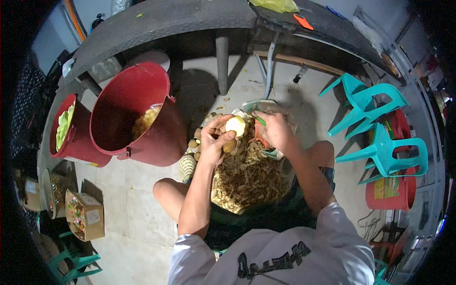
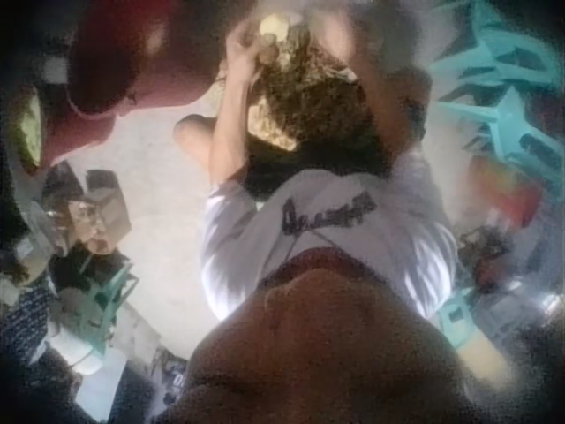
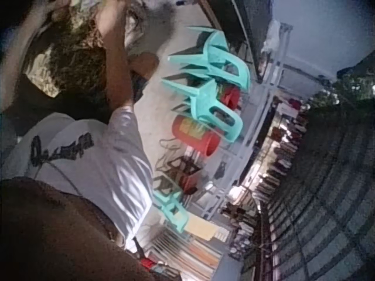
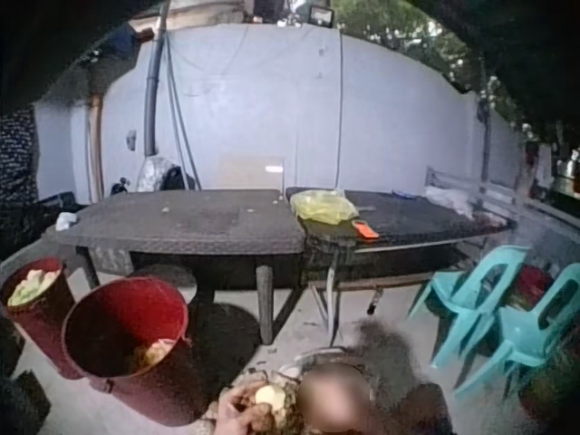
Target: The person peels potatoes using a peeler and puts them into a red bucket.
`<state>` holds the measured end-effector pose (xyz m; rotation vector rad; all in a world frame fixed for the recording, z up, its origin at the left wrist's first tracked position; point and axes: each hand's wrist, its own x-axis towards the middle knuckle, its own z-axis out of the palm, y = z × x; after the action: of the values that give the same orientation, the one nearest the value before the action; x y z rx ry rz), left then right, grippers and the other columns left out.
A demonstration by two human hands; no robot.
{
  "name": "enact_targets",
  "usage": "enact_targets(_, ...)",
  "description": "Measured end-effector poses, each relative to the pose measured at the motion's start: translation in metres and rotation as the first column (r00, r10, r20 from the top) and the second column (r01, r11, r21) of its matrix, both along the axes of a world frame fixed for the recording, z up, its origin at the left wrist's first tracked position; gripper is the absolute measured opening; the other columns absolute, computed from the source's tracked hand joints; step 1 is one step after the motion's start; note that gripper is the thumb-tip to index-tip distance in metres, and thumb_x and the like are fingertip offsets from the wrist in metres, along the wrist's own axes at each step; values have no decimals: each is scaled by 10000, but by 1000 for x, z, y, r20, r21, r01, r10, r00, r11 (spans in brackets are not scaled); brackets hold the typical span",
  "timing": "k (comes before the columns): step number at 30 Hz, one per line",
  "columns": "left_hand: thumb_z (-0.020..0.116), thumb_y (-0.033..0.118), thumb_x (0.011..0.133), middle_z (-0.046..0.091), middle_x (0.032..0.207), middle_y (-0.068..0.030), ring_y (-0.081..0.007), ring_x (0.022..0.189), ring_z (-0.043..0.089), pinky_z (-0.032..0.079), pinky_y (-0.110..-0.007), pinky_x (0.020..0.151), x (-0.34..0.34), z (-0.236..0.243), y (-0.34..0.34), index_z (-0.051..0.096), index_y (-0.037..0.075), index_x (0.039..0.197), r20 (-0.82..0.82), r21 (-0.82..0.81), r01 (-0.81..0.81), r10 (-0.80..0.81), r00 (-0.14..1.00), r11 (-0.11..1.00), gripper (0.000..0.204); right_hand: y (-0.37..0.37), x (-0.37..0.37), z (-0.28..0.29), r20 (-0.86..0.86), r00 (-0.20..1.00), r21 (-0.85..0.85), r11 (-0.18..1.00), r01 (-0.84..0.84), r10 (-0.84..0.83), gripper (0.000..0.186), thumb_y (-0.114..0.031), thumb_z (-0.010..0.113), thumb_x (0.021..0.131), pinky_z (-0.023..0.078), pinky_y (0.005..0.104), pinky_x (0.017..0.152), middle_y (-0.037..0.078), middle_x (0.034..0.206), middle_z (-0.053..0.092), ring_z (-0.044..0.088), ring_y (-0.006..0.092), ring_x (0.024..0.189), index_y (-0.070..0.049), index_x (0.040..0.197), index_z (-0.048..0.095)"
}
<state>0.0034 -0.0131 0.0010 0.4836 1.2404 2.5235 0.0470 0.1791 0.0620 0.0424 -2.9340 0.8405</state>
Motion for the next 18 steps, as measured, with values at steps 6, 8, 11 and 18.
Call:
enact_targets(6,729,12,755,646,1049,-97,-159,943,624,504,-274,821,0,6,5,584,-32,1131,-33,-44,2,-3,999,999,405,-10,10,-2,-234,965,74,992,-106,121,346,-81,619,805,512,418,714,208,840,634,630,373,786,-55,1150,596)
enact_targets(8,716,-18,749,648,1044,-98,-158,926,627,502,-279,828,0,1,5,586,-28,1131,-12,-34,17,-18,1000,999,404,0,0,-3,-62,998,48,999,-21,24,370,-72,627,796,503,419,698,224,794,616,620,373,752,-41,1164,590)
enact_targets(11,709,-30,746,650,1034,-102,-166,919,630,515,-283,798,1,4,7,585,-18,1138,-39,-29,15,-16,999,999,411,23,-5,-19,-26,999,74,997,-27,29,391,-84,624,809,481,412,640,243,691,572,584,371,639,-41,1196,580)
enact_targets(18,657,-1,770,603,1026,-91,-187,854,615,517,-289,696,6,17,12,499,71,1152,178,200,-25,-11,984,980,419,9,6,-26,-36,998,-85,995,46,-50,335,-76,602,818,492,443,659,242,753,602,592,418,697,-82,1152,582)
